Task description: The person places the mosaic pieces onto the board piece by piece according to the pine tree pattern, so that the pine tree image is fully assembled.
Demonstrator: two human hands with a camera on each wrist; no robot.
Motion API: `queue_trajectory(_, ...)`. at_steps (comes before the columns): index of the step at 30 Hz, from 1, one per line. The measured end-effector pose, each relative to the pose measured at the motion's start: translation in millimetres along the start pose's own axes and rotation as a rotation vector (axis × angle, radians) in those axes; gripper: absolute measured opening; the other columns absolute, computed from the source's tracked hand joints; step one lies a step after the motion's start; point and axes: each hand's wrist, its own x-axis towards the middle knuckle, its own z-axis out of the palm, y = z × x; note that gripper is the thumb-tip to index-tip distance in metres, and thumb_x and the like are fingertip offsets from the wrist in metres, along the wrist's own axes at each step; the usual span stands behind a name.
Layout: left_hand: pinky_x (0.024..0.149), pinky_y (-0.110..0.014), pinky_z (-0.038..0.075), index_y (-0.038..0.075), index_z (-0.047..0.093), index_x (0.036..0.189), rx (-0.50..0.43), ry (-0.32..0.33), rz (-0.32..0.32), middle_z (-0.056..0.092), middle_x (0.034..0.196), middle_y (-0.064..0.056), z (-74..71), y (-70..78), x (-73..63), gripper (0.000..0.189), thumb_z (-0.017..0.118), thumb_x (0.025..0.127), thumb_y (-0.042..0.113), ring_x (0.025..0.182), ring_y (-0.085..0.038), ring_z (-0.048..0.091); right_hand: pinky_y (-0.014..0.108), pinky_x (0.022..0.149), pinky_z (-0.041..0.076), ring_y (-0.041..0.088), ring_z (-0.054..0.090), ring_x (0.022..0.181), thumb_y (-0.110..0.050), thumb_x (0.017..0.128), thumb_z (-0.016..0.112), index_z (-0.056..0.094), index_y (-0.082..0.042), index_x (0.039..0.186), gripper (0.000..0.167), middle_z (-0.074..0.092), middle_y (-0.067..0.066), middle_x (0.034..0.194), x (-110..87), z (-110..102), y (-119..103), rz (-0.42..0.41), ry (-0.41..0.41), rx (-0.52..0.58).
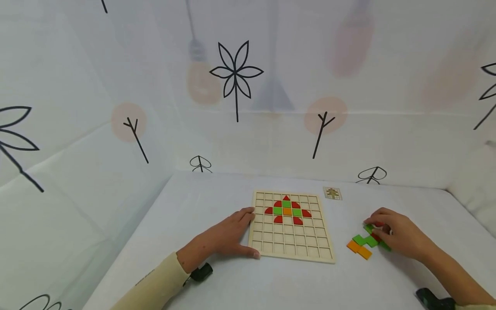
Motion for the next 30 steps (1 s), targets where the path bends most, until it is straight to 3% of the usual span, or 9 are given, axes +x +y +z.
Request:
queue_trajectory(6, 0.127, -0.039, 0.033, 0.014, 0.027, 0.168, -0.001, 0.002, 0.001, 0.018, 0.176, -0.001, 0.1, -1.0, 0.1, 0.124, 0.063, 0.078, 0.091, 0.160, -0.022, 0.027, 0.028, 0.073, 0.058, 0.018, 0.060, 0.091, 0.004, 0.086, 0.081, 0.079, -0.011, 0.104, 0.023, 0.067, 0.004, 0.109, 4.2, 2, -1, 0.004, -0.028, -0.061)
queue_trajectory(13, 0.127, -0.040, 0.034, 0.014, 0.026, 0.168, 0.007, 0.000, -0.002, 0.018, 0.176, -0.001, 2.5, -1.3, 1.5, 0.125, 0.062, 0.078, 0.092, 0.159, -0.022, 0.028, 0.028, 0.068, 0.054, 0.018, 0.061, 0.087, -0.006, 0.087, 0.085, 0.077, -0.010, 0.103, 0.017, 0.065, 0.001, 0.100, 2.5, 2, -6, 0.049, -0.039, -0.062)
queue_trajectory(22, 0.126, -0.040, 0.034, 0.015, 0.027, 0.168, 0.007, 0.001, -0.006, 0.018, 0.176, 0.000, 2.0, -0.4, 1.0, 0.125, 0.062, 0.077, 0.092, 0.159, -0.022, 0.028, 0.042, 0.075, 0.059, 0.024, 0.063, 0.089, -0.008, 0.088, 0.084, 0.073, -0.001, 0.108, 0.024, 0.067, 0.008, 0.101, 6.7, 1, -13, 0.126, -0.069, -0.028)
queue_trajectory(30, 0.127, -0.040, 0.033, 0.014, 0.027, 0.168, 0.002, 0.003, 0.000, 0.018, 0.176, 0.000, 0.8, 0.3, 0.0, 0.123, 0.064, 0.078, 0.091, 0.160, -0.022, 0.028, 0.029, 0.067, 0.051, 0.020, 0.058, 0.085, -0.009, 0.088, 0.083, 0.071, -0.001, 0.105, 0.022, 0.068, 0.003, 0.096, 8.6, 1, -13, 0.141, -0.082, -0.013)
